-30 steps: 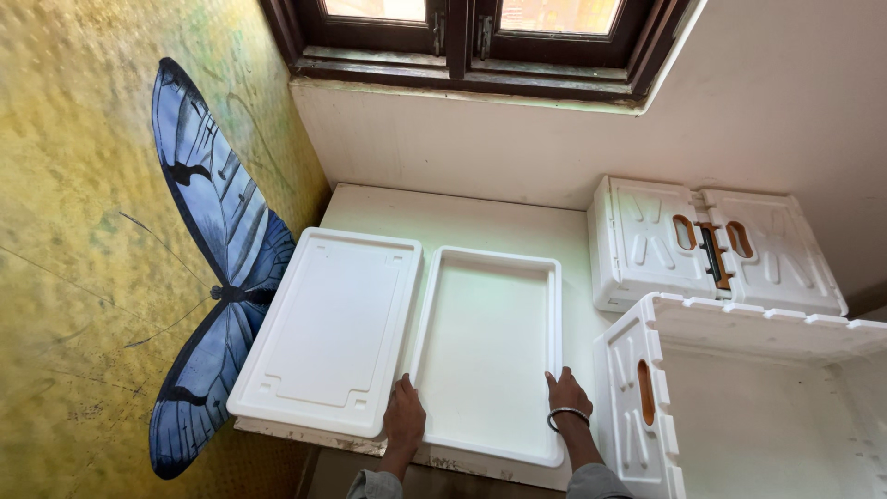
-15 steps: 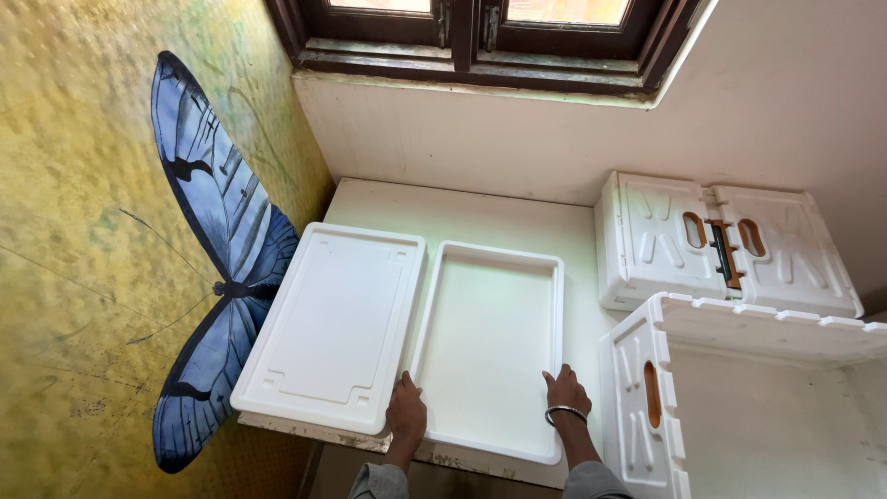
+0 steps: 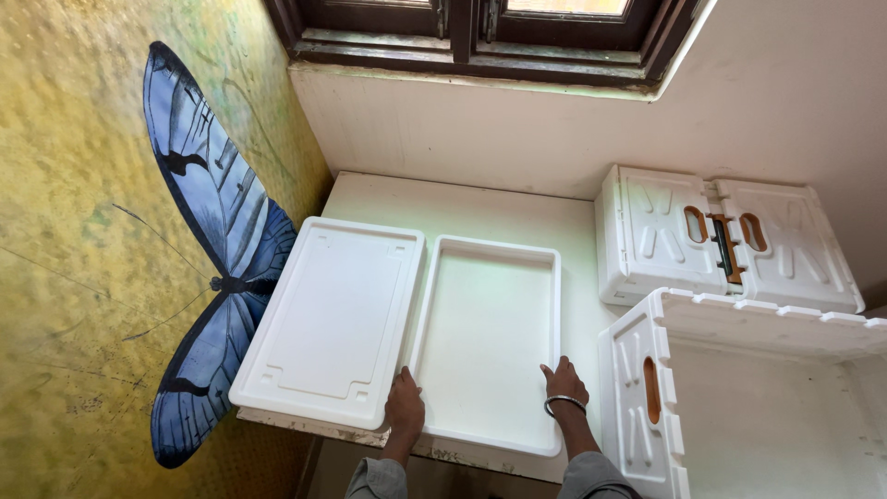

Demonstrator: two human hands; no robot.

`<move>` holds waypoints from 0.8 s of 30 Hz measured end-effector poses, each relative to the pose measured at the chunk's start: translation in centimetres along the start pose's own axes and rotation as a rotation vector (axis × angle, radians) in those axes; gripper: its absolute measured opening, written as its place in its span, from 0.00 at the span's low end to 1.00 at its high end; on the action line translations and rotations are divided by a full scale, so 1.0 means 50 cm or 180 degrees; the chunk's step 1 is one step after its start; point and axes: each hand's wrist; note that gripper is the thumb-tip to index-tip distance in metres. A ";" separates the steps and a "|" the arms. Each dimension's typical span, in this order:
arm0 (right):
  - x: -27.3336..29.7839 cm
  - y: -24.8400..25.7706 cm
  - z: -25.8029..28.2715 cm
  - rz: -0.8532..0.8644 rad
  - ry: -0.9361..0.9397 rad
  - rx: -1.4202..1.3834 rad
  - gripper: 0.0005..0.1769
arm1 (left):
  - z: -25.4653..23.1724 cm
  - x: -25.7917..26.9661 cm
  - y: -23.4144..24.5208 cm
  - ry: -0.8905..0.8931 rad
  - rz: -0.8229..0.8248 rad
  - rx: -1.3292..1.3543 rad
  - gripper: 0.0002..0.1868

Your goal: The person repeatedly assembles and disassembles white plastic storage crates on a table. They place lids and frames onto crate bodies, then remove them, repeating the cycle multiple times without stacking or storing the crates.

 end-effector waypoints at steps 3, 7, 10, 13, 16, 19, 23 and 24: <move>-0.001 -0.001 -0.001 0.0082 -0.0075 -0.0113 0.29 | 0.000 -0.001 -0.001 -0.0015 -0.0005 0.0007 0.26; -0.005 0.001 -0.001 0.0091 -0.0113 -0.0134 0.26 | -0.004 0.000 -0.003 -0.0049 -0.0098 0.0005 0.27; -0.004 0.003 -0.003 0.0054 -0.0082 -0.0176 0.24 | -0.003 0.003 -0.003 -0.0021 -0.0110 0.0025 0.26; -0.003 0.003 -0.005 0.0033 -0.0050 -0.0181 0.25 | -0.002 0.005 -0.003 0.0013 -0.0080 0.0024 0.27; -0.009 0.006 -0.006 0.0112 -0.0102 -0.0134 0.26 | -0.002 0.006 -0.003 0.0011 -0.0158 0.0085 0.26; -0.013 0.008 -0.007 0.0236 -0.0146 -0.0066 0.28 | -0.003 0.006 0.001 0.0052 -0.0197 0.0189 0.26; -0.009 0.004 -0.007 0.0268 -0.0120 0.0021 0.32 | -0.004 0.008 0.008 0.0134 -0.0144 0.0250 0.28; -0.008 0.003 -0.005 0.0280 -0.0115 0.0038 0.33 | -0.005 0.008 0.009 0.0144 -0.0131 0.0253 0.28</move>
Point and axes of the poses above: each hand's wrist, its own x-axis away from the middle knuckle, its own y-axis out of the back of the hand, z = x × y, and after that the axes turned 9 degrees about -z, right-handed
